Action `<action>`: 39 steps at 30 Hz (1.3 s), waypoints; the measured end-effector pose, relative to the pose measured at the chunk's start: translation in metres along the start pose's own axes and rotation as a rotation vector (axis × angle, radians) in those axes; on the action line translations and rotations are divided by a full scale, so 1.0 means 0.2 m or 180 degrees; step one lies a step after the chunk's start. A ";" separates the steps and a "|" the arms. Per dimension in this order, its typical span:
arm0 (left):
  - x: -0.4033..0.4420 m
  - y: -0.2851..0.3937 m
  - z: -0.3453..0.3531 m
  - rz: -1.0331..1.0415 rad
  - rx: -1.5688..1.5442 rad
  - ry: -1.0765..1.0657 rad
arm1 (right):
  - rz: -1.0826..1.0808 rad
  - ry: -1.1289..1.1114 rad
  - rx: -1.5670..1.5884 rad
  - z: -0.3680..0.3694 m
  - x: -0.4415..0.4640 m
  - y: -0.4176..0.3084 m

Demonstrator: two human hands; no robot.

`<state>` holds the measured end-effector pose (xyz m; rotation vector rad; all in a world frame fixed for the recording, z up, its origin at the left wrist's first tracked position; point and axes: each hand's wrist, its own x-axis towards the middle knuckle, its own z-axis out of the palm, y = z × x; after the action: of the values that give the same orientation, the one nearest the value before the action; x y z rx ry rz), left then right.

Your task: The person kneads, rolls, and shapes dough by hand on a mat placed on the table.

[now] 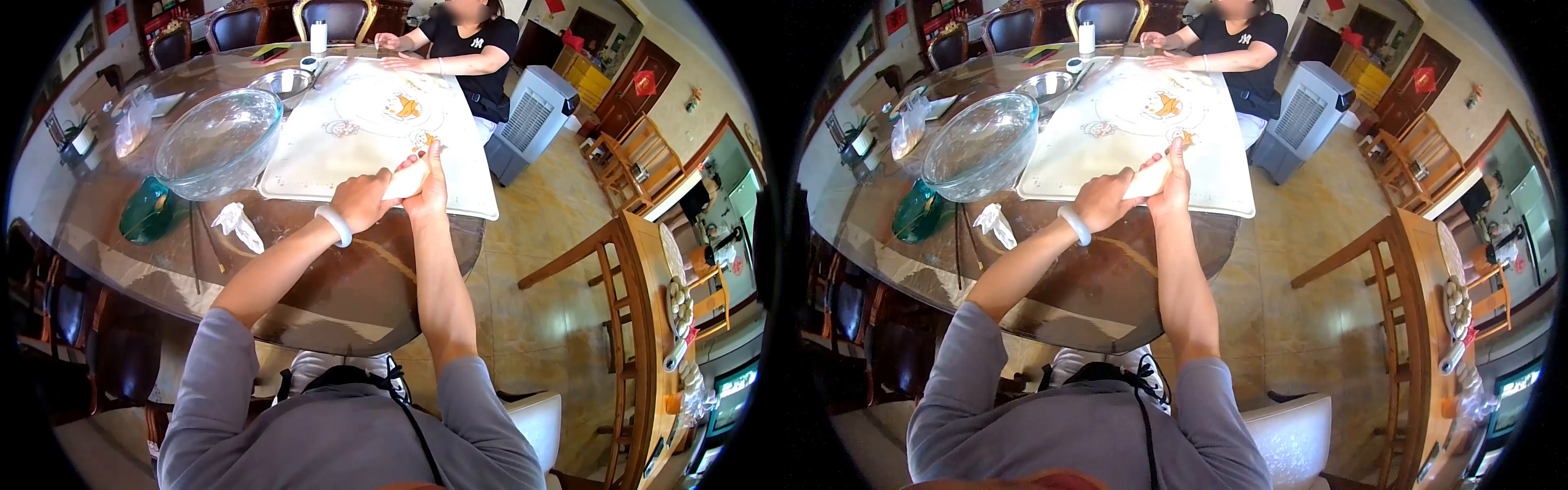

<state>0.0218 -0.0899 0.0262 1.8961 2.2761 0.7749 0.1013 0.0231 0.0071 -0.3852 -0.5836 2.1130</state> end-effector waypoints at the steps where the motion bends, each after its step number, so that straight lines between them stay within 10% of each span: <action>1: -0.01 0.01 -0.01 0.0006 -0.0022 -0.0163 | 0.0030 -0.0030 0.0014 -0.02 0.00 0.00; 11: 0.03 0.02 -0.04 -0.0487 -0.3475 -0.1268 | -0.0102 -0.0507 0.0176 0.01 -0.06 -0.04; 18: 0.03 0.01 0.00 -0.0138 0.0186 0.0220 | -0.0153 -0.0022 -0.0265 0.00 0.00 0.02; 30: 0.04 -0.05 0.02 -0.0136 -0.3540 -0.1317 | -0.0397 -0.0773 -0.0113 0.03 -0.05 0.01; 35: 0.01 -0.04 0.04 0.0015 -0.0526 -0.0011 | -0.0626 -0.0095 -0.0386 -0.02 0.02 0.00; 39: -0.02 -0.03 0.01 -0.0001 -0.0425 -0.0268 | -0.0417 0.0006 -0.0066 -0.03 0.02 -0.02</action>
<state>0.0191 -0.0928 0.0206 1.8337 2.1193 0.8090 0.1050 0.0292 0.0034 -0.3511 -0.6135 1.9824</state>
